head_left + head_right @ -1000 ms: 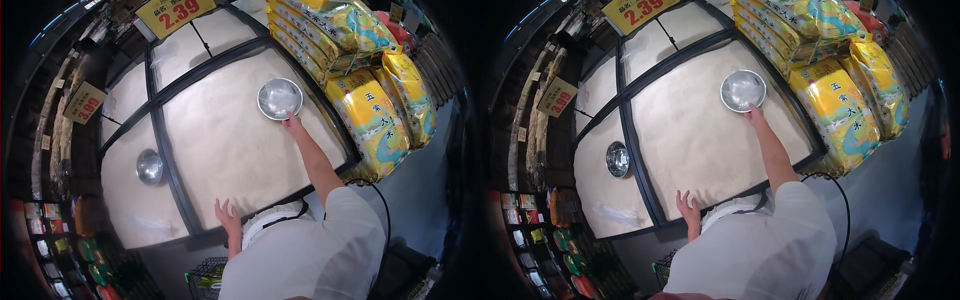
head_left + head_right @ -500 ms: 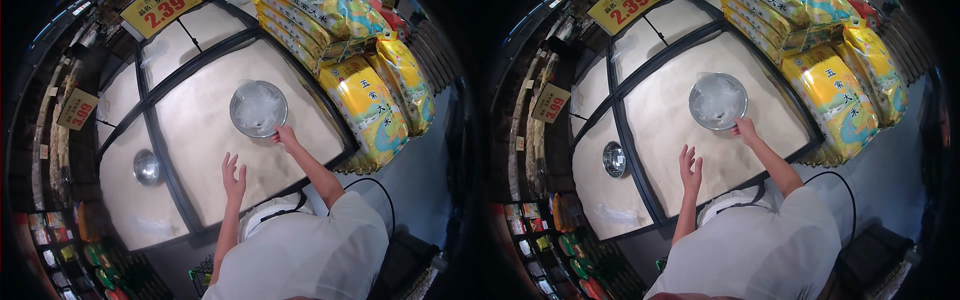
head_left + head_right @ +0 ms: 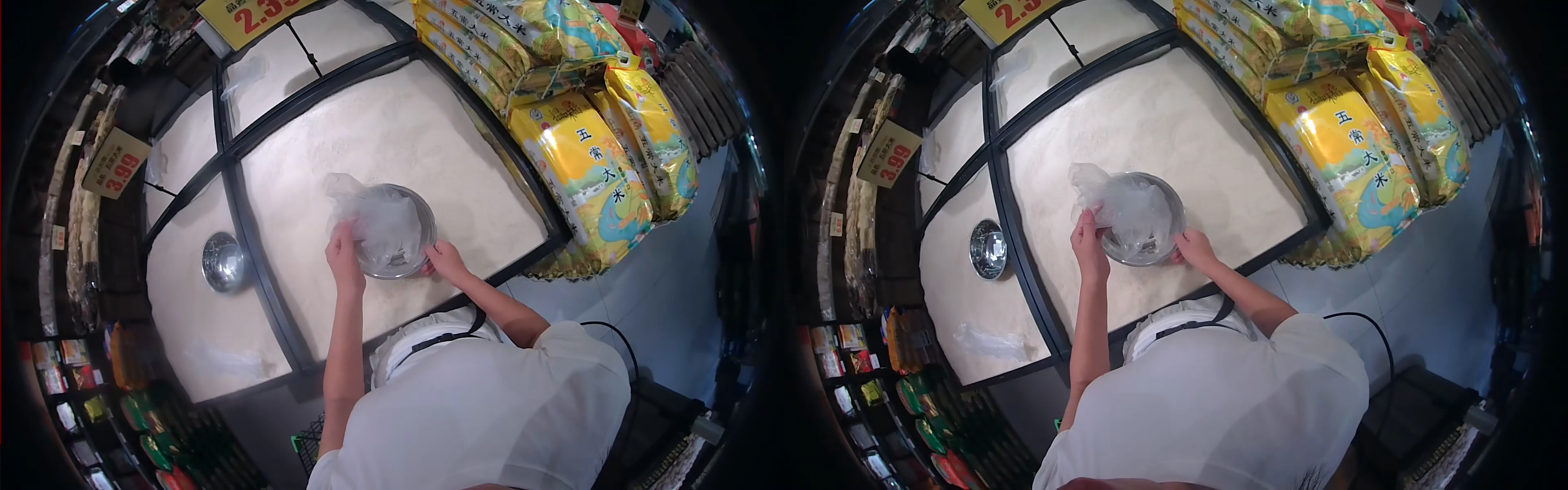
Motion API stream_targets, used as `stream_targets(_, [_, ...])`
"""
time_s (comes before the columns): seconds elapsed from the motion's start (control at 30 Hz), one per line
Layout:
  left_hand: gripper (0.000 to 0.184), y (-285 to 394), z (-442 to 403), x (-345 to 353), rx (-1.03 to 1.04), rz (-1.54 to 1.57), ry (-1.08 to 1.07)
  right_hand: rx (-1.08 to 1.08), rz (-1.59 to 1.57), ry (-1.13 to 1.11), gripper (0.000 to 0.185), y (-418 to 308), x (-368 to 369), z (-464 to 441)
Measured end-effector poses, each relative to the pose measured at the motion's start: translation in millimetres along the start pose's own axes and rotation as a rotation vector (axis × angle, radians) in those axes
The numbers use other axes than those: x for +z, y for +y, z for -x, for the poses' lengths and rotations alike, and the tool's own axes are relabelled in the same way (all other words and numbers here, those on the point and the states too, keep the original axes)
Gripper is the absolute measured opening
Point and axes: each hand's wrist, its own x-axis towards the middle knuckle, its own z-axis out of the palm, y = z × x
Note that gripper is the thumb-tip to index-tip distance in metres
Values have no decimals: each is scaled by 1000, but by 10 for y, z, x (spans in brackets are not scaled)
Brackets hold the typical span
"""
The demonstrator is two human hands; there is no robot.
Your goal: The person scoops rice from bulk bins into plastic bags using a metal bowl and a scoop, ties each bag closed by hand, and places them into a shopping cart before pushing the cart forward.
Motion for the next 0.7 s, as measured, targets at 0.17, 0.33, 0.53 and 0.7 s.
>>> stream_targets(0.17, [52,752,24,-188,209,161,167,-155,41,221,28,-353,-431,-137])
stream_targets(0.33, [42,898,36,-659,295,153,284,-357,710,557,36,-585,-996,-387])
stream_targets(0.53, [36,758,73,-844,315,-76,265,-348,1210,398,50,-380,-650,-495])
stream_targets(0.7, [49,624,92,-814,257,-263,265,-367,1064,341,44,-202,-320,-559])
